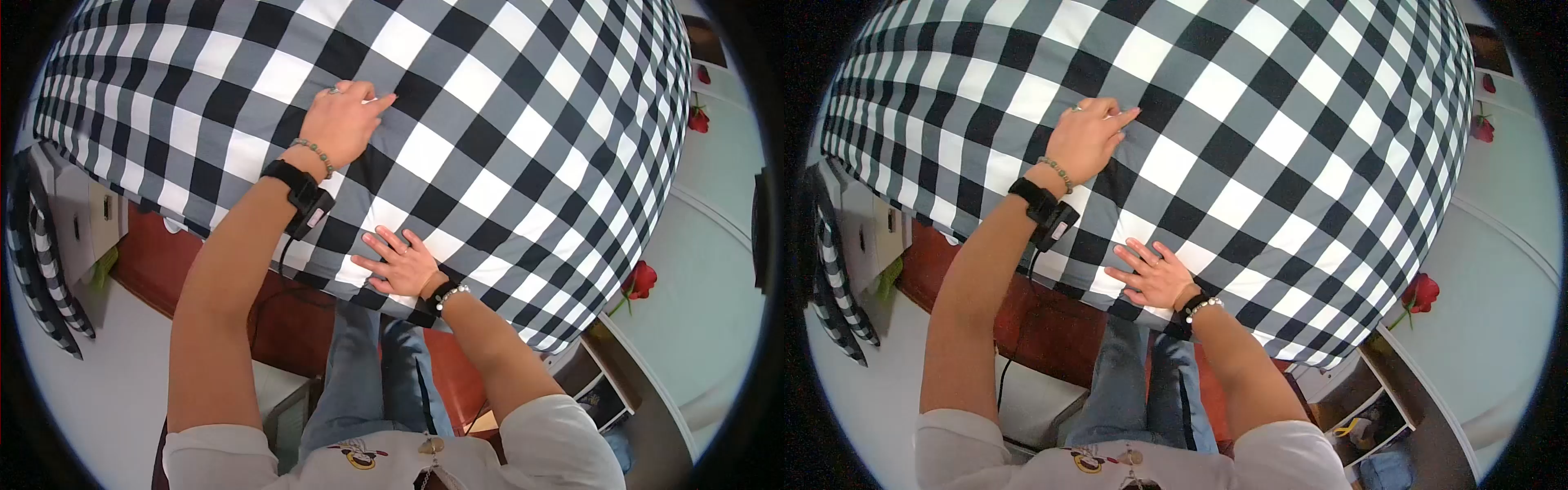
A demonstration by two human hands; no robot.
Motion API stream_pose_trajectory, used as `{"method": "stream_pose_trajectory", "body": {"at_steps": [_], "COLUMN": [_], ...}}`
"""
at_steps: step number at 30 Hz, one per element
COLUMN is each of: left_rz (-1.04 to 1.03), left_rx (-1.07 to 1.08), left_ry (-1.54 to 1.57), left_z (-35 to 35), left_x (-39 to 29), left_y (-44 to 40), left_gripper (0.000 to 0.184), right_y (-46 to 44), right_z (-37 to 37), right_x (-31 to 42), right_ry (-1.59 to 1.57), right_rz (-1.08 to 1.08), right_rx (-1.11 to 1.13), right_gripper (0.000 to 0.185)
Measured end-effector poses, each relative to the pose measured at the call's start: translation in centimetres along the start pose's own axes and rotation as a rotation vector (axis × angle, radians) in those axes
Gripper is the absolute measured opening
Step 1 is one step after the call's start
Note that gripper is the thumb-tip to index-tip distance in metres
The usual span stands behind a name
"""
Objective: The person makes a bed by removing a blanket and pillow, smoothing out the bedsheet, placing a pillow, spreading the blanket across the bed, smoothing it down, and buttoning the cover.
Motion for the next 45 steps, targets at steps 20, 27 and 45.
{"method": "stream_pose_trajectory", "body": {"at_steps": [20,27,45], "left_rz": [0.383,0.454,0.399], "left_rx": [0.090,0.178,0.236], "left_ry": [0.116,0.026,0.061], "left_z": [0.1,-0.1,-0.4], "left_x": [1.3,1.9,2.6], "left_y": [-3.4,-4.2,-4.9], "left_gripper": [0.028,0.028,0.021], "right_y": [-14.6,-14.6,-14.4], "right_z": [9.8,9.6,9.4], "right_x": [-10.3,-10.5,-10.6], "right_ry": [0.070,0.059,0.082], "right_rz": [-0.490,-0.477,-0.475], "right_rx": [-0.442,-0.448,-0.456], "right_gripper": [0.078,0.078,0.077]}}
Point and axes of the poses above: each hand's wrist, its own y-axis away from the middle knuckle, its own z-axis out of the back of the hand, x = y × z, the point moved 4 cm from there along -y, towards the middle knuckle, and after that the axes turned 12 degrees about -z, right-handed, at the moved point
